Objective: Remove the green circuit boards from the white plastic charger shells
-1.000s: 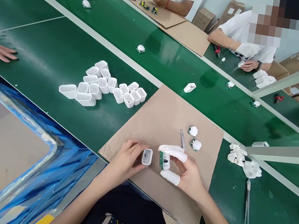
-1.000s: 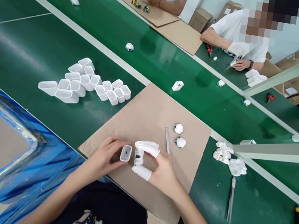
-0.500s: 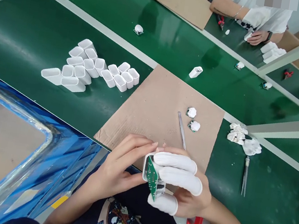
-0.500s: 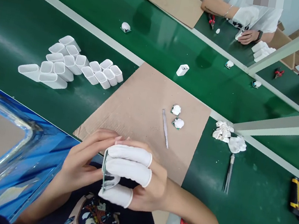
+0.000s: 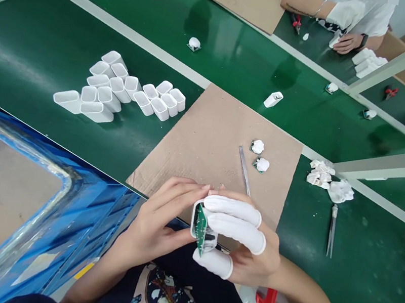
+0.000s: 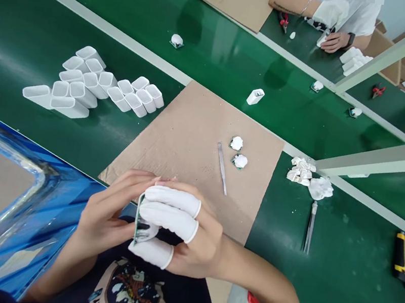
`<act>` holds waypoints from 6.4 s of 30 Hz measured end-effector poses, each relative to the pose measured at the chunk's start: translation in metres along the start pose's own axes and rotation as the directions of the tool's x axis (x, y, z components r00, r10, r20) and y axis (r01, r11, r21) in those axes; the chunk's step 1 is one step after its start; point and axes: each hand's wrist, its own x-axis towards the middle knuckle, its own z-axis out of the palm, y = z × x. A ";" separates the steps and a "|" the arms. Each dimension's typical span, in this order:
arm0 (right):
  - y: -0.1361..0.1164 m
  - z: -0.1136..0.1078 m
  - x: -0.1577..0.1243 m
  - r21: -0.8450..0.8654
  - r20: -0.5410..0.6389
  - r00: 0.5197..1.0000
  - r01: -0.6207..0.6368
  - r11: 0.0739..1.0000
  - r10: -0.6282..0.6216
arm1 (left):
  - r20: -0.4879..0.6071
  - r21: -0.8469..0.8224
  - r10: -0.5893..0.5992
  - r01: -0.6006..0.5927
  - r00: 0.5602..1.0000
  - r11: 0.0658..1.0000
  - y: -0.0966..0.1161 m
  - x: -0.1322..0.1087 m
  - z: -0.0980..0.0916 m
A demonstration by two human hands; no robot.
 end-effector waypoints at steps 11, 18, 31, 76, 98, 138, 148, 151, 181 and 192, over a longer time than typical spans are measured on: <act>0.008 -0.002 -0.011 0.003 0.113 0.970 -0.218 0.976 0.216 | -0.033 0.044 -0.064 0.065 0.997 0.997 -0.002 -0.001 0.005; 0.012 0.005 -0.012 0.444 0.285 0.736 -0.670 0.595 0.614 | -0.114 0.314 0.089 -0.049 0.990 0.948 -0.003 0.002 0.010; 0.015 -0.014 -0.001 -0.020 0.135 0.890 -0.437 0.899 0.436 | -0.056 0.047 -0.110 0.113 0.992 0.993 0.000 -0.003 0.012; 0.025 -0.037 0.001 -0.065 0.147 0.969 -0.193 0.979 0.201 | -0.090 -0.093 -0.193 0.185 0.977 0.978 0.013 -0.006 0.004; 0.229 -0.170 0.072 -0.638 -0.472 0.609 -0.735 0.230 0.637 | -0.310 0.693 -0.200 0.365 0.929 0.622 -0.139 0.008 -0.089; 0.085 0.013 -0.013 -0.615 0.239 0.733 -0.393 0.684 0.636 | 0.057 0.377 -0.386 0.338 0.921 0.862 -0.066 -0.029 -0.007; 0.052 -0.003 -0.003 0.047 0.238 0.867 -0.461 0.886 0.438 | 0.024 0.191 -0.301 0.291 0.953 0.938 -0.025 -0.026 -0.017; 0.036 -0.007 -0.002 0.284 0.216 0.877 -0.477 0.832 0.430 | 0.016 0.121 -0.255 0.251 0.967 0.960 -0.006 -0.020 -0.022; -0.022 0.007 -0.008 -0.041 0.057 0.998 -0.027 0.999 0.029 | 0.043 -0.109 -0.169 0.173 0.985 0.979 0.026 -0.023 -0.007; -0.010 0.000 -0.012 -0.184 0.181 0.983 0.026 0.983 0.008 | -0.005 -0.134 -0.220 0.217 0.975 0.967 0.018 -0.025 -0.007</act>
